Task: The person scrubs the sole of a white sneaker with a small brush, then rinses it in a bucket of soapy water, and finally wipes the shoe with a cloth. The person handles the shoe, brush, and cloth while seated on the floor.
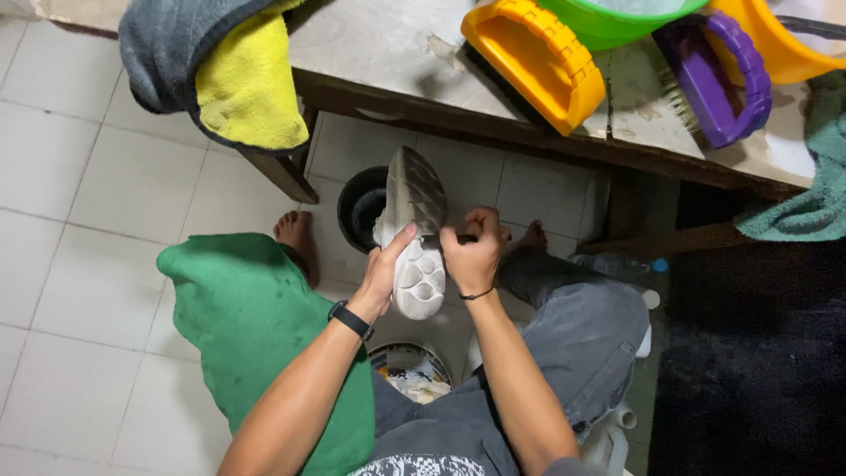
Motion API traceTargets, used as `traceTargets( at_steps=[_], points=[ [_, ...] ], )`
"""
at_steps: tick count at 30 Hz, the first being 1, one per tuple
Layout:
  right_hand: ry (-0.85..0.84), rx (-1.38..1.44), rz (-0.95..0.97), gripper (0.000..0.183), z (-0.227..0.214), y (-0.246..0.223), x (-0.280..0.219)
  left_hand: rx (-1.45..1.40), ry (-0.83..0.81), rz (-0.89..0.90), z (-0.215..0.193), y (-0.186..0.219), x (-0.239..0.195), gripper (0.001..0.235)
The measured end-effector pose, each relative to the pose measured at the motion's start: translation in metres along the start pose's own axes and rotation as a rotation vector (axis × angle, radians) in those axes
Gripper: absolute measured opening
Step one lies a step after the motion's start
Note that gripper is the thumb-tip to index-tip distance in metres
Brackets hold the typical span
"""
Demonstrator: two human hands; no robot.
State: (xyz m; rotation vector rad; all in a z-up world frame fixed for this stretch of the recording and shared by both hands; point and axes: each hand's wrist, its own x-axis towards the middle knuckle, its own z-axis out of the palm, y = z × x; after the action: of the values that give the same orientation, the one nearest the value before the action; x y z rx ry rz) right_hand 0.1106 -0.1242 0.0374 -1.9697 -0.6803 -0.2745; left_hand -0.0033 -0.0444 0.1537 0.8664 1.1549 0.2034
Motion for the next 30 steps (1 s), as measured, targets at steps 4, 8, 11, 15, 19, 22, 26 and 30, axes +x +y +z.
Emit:
traceTargets(
  at_steps=[4, 8, 11, 15, 19, 22, 26, 30],
  points=[
    [-0.123, 0.127, 0.05, 0.019, 0.005, -0.003, -0.018, 0.005, 0.007, 0.029, -0.005, -0.009, 0.011, 0.104],
    [-0.051, 0.051, 0.048, 0.022, 0.005, -0.002, -0.016, -0.078, -0.022, 0.066, -0.012, -0.035, 0.035, 0.093],
    [-0.096, 0.151, 0.071, 0.015, 0.009, -0.003, -0.02, -0.141, -0.015, 0.131, -0.014, -0.04, 0.049, 0.081],
    [-0.032, 0.063, 0.002, 0.029, -0.001, 0.013, 0.003, -0.211, -0.02, 0.186, -0.02, -0.052, 0.062, 0.058],
    [-0.131, 0.166, -0.015, 0.016, -0.004, -0.003, -0.012, -0.253, 0.015, 0.321, -0.027, -0.102, 0.104, 0.065],
    [-0.034, 0.012, -0.098, 0.027, -0.002, 0.013, -0.006, -0.214, 0.031, 0.463, -0.033, -0.121, 0.117, 0.069],
    [-0.003, 0.094, -0.076, 0.013, 0.004, 0.003, -0.007, -0.277, 0.117, 0.497, -0.034, -0.116, 0.115, 0.073],
    [0.012, 0.058, -0.138, 0.022, 0.001, 0.006, 0.004, -0.168, 0.158, 0.534, -0.041, -0.163, 0.155, 0.074]
  ],
)
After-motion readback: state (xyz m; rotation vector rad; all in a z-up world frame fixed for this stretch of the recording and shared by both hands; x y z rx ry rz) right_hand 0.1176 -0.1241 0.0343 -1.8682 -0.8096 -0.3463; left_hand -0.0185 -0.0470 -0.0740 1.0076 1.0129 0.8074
